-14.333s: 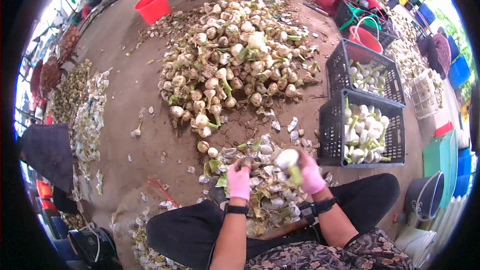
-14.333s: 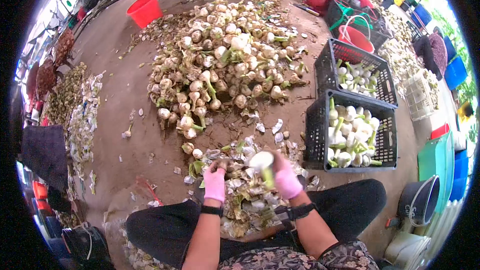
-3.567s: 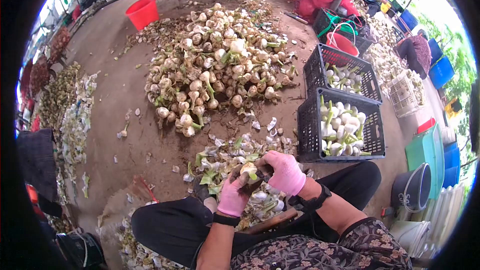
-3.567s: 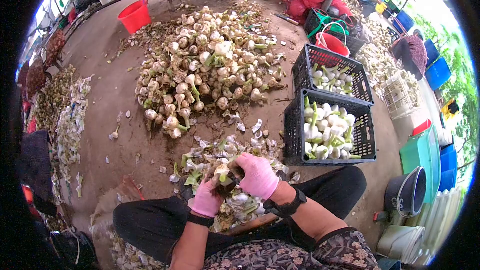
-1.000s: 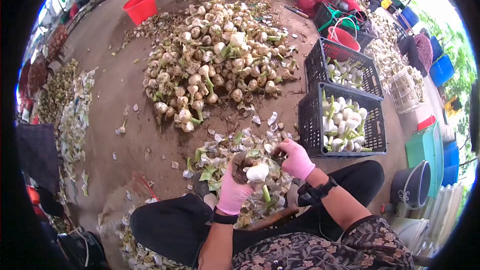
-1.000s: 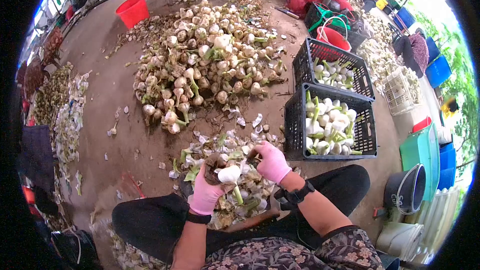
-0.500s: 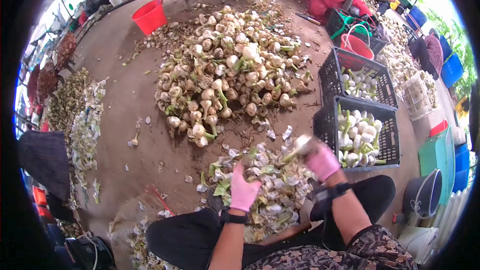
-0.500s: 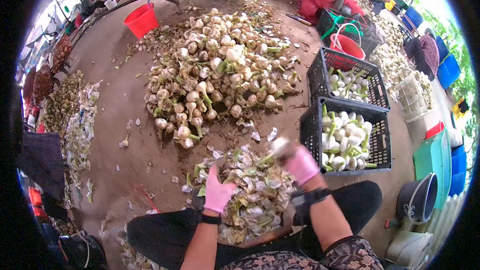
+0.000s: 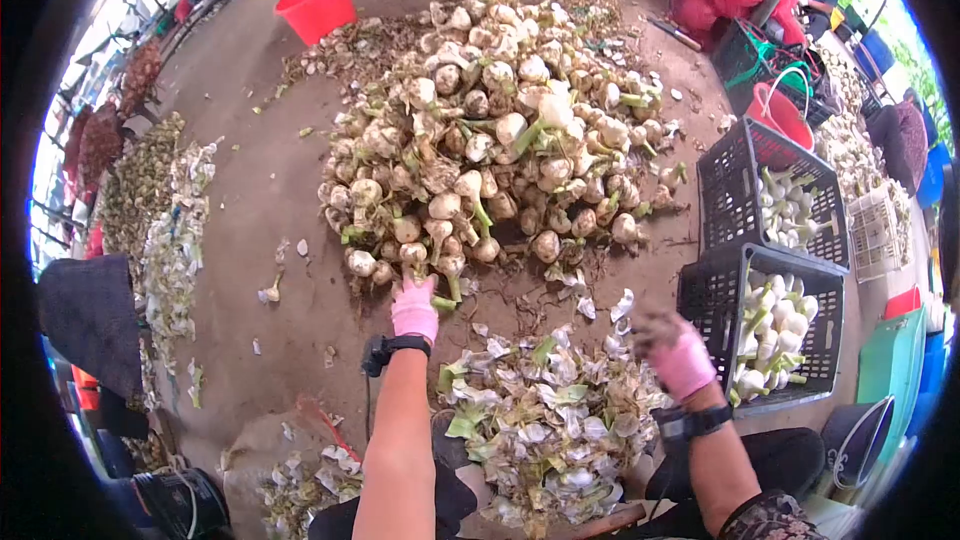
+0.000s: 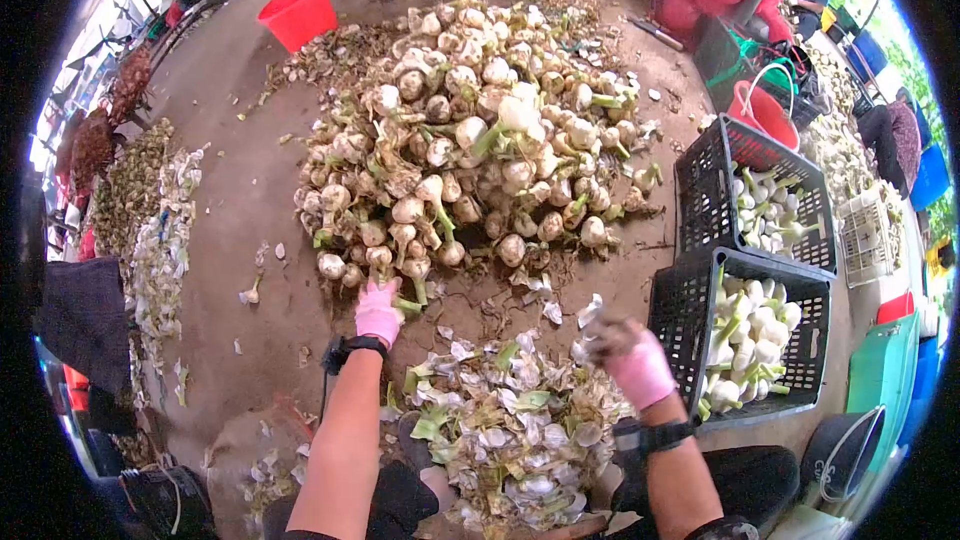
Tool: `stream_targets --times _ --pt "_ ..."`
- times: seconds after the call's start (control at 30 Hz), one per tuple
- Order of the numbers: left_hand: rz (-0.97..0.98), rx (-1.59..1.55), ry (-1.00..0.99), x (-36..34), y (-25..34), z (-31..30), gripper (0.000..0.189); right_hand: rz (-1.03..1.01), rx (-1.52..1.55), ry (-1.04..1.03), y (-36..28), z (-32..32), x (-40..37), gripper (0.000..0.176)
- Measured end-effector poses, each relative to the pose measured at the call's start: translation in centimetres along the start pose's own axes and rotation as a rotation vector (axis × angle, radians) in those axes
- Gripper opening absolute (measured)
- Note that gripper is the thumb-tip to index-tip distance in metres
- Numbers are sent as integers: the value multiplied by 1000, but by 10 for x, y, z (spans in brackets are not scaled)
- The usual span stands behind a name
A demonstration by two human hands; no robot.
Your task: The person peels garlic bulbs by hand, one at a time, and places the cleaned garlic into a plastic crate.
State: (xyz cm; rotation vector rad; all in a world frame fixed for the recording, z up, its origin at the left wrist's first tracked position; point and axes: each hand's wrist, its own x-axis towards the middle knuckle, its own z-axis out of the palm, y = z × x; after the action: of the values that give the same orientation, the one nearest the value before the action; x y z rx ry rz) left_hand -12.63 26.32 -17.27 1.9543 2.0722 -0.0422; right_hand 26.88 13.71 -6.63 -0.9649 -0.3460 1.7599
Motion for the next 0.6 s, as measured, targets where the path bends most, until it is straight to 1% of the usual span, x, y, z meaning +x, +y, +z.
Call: stream_targets --times 0.03,0.07,0.13,0.17,0.2,0.23,0.27,0.3,0.33,0.4,0.43,0.47,0.5,0.53,0.57,0.6 --pt "28 -32 58 4 -10 13 55 76 -335 187 9 36 -4 37" --pt "30 -28 44 -6 -6 14 55 151 -350 155 25 38 -2 41" --pt "-151 -447 253 -29 15 6 55 250 -537 64 56 22 2 43" --pt "-268 -554 191 -37 23 14 57 254 -452 71 60 34 4 44" --pt "-263 -780 175 -60 47 -5 63 258 -365 82 66 47 3 45" --pt "-199 -901 117 -74 61 -7 70 174 -371 75 79 46 6 46" --pt "-195 -964 138 -79 56 47 76 46 -570 14 88 40 10 48" --pt "-281 -1103 -53 -104 92 4 78 -18 -493 34 96 39 15 51" --pt "-259 -1137 -116 -123 110 -9 80 -81 -416 54 101 43 16 55" --pt "-135 -1206 -81 -151 137 -13 78 -139 -322 43 88 62 5 54" --pt "-119 -1211 -93 -164 149 -17 78 -182 -317 42 83 70 -2 57" --pt "-74 -1299 -69 -177 160 -22 75 -195 -316 108 80 75 -7 54" --pt "-31 -1386 -42 -188 169 -29 73 -231 -284 93 83 70 -11 49" --pt "-19 -1388 -42 -199 175 -35 73 -266 -251 73 85 67 -13 44" --pt "108 -1198 115 -208 181 -41 69 -278 -253 70 80 75 -21 44" --pt "224 -1000 268 -218 185 -49 65 -265 -313 144 72 88 -32 39"
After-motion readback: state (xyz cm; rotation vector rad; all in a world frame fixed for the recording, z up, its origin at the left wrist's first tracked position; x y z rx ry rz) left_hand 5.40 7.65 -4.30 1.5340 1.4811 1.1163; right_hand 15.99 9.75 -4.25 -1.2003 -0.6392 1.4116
